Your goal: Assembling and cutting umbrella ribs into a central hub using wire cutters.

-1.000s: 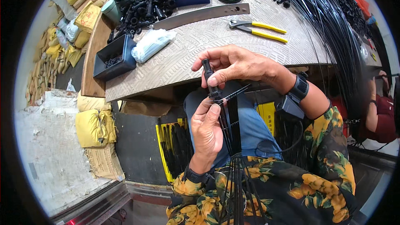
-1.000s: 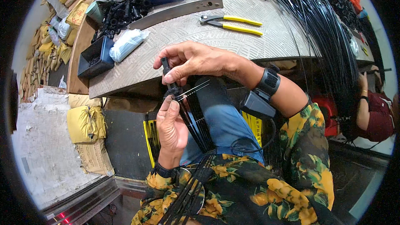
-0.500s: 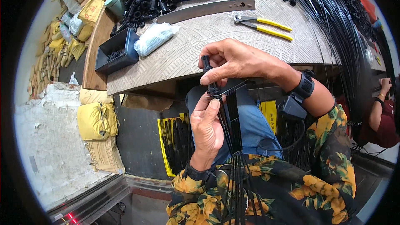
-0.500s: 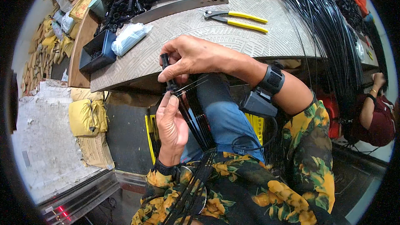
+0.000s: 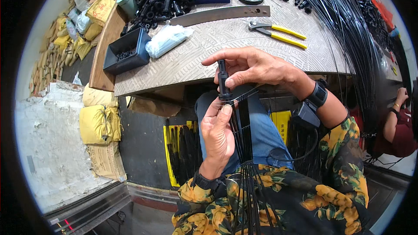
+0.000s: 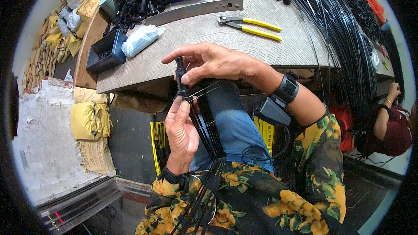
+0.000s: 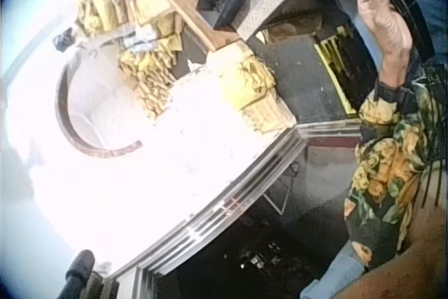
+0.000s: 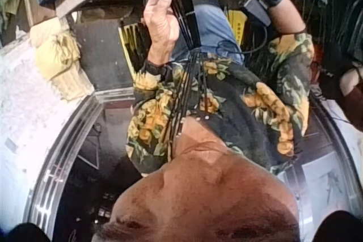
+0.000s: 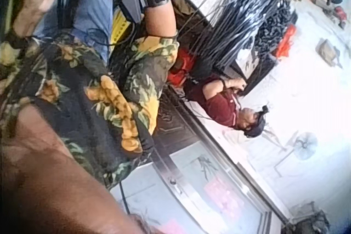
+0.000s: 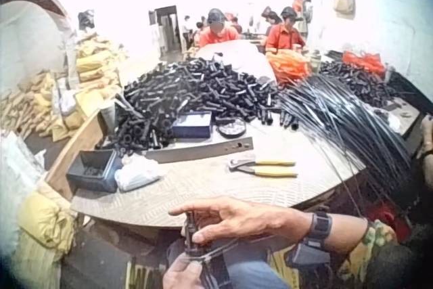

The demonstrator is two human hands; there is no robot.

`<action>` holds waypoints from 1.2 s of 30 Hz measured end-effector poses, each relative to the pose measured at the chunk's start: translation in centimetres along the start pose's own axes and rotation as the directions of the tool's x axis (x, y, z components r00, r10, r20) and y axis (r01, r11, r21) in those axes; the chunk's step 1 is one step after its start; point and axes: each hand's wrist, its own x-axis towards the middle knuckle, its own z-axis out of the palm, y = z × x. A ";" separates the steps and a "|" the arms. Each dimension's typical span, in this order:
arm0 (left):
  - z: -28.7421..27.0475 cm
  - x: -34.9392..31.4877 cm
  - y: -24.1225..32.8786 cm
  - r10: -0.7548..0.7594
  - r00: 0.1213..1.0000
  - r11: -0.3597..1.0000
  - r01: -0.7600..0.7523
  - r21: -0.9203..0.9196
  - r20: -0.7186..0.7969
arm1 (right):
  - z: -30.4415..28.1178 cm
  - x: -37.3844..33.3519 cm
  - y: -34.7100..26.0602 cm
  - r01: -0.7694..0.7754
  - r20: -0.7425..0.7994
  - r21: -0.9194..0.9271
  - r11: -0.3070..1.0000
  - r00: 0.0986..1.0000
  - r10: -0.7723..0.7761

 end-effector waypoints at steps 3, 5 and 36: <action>0.1 0.0 0.0 0.018 1.000 1.000 -0.018 -0.008 0.008 | 0.4 0.0 -0.4 0.004 0.005 0.032 0.999 1.000 -0.004; 0.2 0.1 -0.1 0.034 0.999 0.999 -0.034 -0.010 0.020 | 0.6 -0.3 -0.9 -0.028 -0.024 0.128 0.991 0.999 0.031; -0.4 0.2 -0.2 0.026 0.999 0.998 -0.024 -0.059 0.027 | 2.9 -0.9 -0.4 0.037 -0.215 -0.724 0.689 0.937 -0.276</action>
